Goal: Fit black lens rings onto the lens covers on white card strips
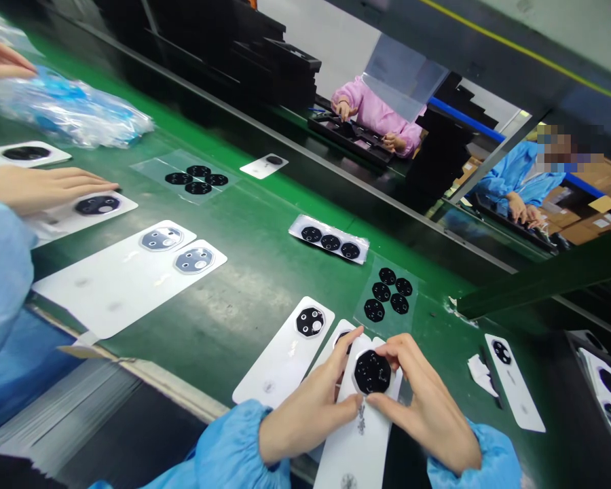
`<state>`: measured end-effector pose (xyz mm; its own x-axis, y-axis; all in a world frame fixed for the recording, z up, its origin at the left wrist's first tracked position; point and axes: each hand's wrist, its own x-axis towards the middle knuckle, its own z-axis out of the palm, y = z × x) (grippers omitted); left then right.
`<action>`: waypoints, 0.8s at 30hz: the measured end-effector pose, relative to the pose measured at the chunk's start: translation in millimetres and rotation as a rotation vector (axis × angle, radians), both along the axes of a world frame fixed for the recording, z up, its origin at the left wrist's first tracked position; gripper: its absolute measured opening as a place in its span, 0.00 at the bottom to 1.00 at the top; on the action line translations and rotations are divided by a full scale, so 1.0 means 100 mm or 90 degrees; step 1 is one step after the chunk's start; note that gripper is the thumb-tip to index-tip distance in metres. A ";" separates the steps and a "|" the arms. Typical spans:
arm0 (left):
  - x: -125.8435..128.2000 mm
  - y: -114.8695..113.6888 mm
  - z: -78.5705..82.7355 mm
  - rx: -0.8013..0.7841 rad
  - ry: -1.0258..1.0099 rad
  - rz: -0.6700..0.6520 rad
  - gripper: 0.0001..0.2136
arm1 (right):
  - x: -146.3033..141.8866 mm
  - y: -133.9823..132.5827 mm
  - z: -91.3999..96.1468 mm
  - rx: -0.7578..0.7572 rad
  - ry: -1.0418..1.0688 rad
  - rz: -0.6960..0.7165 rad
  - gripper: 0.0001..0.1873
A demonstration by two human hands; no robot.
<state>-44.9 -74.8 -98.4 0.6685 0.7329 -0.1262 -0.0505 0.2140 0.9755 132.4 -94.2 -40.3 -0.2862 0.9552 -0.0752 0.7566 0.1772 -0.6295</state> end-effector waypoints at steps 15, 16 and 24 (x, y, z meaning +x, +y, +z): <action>0.00 0.00 0.01 -0.020 -0.005 0.001 0.35 | -0.01 0.00 0.01 -0.011 -0.008 0.008 0.13; 0.00 0.00 0.01 -0.022 -0.006 0.002 0.35 | -0.01 0.00 0.01 -0.006 -0.012 0.010 0.12; 0.00 0.00 0.04 -0.006 0.004 0.011 0.34 | -0.02 0.00 0.02 0.011 -0.027 0.014 0.13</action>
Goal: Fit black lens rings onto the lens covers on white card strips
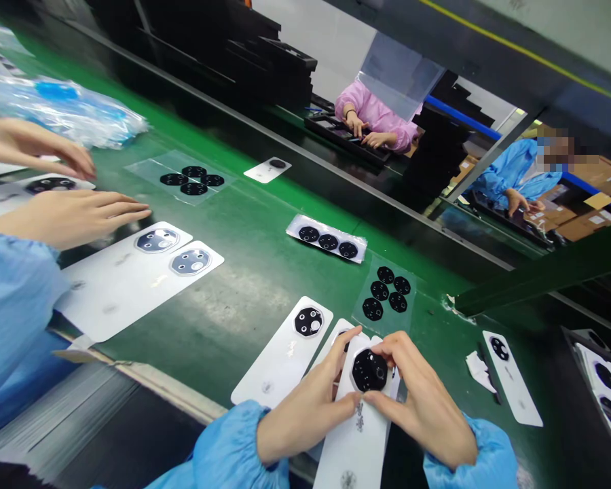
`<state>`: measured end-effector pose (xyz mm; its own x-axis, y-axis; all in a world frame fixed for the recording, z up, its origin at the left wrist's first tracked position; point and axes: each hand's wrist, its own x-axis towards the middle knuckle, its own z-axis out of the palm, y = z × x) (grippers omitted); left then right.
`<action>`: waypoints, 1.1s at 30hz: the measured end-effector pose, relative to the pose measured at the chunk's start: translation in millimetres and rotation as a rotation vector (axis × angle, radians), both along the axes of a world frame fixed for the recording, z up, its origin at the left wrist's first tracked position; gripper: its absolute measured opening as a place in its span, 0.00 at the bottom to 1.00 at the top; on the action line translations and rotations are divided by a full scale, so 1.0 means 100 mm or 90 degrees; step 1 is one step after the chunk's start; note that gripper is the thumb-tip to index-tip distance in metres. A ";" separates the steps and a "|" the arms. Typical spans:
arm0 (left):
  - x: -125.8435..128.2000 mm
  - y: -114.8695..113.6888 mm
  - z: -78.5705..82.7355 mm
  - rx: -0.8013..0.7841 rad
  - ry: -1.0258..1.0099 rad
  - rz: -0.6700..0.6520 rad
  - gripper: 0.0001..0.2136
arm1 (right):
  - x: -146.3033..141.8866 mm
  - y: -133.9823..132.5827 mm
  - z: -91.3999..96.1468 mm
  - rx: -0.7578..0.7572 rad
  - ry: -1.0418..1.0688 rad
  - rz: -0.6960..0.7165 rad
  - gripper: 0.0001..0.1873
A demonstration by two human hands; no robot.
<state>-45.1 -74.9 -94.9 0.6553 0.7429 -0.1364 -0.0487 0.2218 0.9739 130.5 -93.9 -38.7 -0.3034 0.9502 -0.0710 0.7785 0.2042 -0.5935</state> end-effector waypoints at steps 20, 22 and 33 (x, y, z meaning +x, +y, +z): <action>0.00 -0.04 -0.04 -0.049 0.029 0.020 0.33 | -0.09 -0.01 0.01 0.047 -0.182 -0.028 0.18; 0.02 -0.05 -0.06 -0.063 0.020 0.044 0.28 | -0.11 -0.02 0.00 0.062 -0.195 -0.028 0.18; 0.05 -0.09 -0.02 -0.067 0.030 0.098 0.25 | -0.15 -0.07 -0.04 0.156 -0.236 -0.018 0.21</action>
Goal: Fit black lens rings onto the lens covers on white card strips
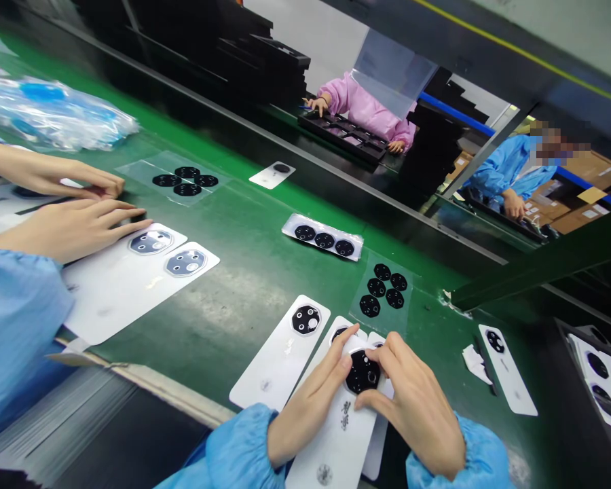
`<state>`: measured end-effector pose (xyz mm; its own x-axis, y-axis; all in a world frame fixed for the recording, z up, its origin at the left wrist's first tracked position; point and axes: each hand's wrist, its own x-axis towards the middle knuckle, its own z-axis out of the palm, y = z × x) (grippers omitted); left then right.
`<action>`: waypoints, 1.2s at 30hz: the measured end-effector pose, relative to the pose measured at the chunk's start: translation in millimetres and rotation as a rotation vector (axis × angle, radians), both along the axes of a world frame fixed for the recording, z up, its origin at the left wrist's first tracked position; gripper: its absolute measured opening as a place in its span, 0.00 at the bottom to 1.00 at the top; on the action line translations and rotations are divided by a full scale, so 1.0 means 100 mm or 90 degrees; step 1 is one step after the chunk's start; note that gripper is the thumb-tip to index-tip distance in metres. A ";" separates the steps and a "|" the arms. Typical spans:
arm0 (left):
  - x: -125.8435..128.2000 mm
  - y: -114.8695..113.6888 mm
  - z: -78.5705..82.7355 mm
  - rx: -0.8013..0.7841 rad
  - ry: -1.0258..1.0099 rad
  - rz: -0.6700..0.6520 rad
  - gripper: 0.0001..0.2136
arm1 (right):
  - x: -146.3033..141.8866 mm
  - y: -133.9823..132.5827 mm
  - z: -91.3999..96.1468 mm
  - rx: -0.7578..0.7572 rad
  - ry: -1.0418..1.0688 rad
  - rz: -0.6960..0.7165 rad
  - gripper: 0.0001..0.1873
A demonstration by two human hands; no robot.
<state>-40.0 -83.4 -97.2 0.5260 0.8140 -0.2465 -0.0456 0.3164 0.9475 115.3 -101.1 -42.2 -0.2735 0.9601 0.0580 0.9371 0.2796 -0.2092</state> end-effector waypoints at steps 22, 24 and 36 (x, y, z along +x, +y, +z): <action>0.01 0.03 -0.02 0.100 0.046 0.059 0.25 | 0.07 -0.31 -0.27 0.175 0.165 -0.028 0.30; 0.01 0.03 -0.01 0.109 0.039 0.062 0.25 | 0.06 -0.33 -0.28 0.175 0.177 -0.040 0.29; 0.01 0.02 0.00 0.099 0.010 0.066 0.25 | 0.01 -0.34 -0.30 0.196 0.241 -0.029 0.27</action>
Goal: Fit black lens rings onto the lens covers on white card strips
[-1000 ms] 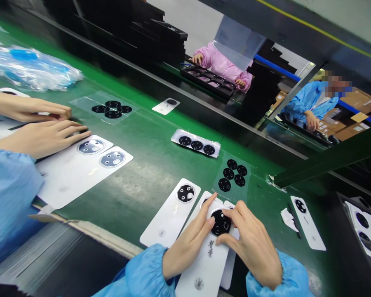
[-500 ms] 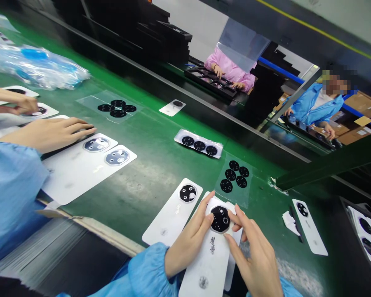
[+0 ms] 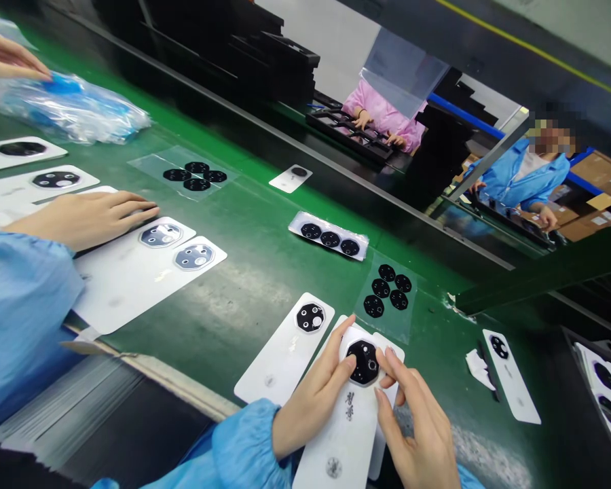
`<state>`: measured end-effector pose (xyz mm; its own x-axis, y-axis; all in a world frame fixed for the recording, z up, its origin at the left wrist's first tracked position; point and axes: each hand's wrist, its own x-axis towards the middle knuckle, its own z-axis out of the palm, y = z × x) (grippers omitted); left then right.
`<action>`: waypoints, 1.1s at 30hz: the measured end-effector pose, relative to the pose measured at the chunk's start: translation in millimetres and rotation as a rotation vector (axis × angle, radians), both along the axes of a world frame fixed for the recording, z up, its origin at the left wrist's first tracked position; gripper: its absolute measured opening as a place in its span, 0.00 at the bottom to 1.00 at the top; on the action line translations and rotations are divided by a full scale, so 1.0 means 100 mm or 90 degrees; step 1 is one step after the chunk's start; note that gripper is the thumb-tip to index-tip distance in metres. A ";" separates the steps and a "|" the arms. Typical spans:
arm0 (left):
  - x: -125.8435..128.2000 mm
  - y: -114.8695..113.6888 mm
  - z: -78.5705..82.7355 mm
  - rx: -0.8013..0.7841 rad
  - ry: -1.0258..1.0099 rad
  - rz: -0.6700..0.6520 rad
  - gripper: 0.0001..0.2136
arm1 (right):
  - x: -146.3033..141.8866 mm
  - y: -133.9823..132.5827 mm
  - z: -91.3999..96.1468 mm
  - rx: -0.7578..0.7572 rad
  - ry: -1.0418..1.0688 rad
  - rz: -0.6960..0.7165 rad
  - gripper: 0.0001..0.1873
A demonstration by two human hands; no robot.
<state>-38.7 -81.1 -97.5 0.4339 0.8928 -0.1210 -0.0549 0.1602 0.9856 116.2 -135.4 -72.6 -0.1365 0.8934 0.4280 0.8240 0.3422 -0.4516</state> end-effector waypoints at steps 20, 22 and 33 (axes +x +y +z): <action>-0.02 0.04 0.03 0.017 0.032 -0.006 0.25 | 0.06 0.04 0.09 0.026 -0.054 0.015 0.28; -0.02 0.04 0.04 0.012 0.025 -0.008 0.25 | 0.09 0.06 0.13 0.004 0.013 -0.019 0.23; 0.02 0.04 -0.05 0.002 -0.024 -0.025 0.25 | 0.06 0.17 0.10 -0.473 0.633 -0.081 0.16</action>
<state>-36.9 -77.3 -102.2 0.4722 0.8757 -0.1010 -0.0864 0.1600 0.9833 122.6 -118.2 -63.1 0.0616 0.9465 -0.3169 0.0231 -0.3188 -0.9476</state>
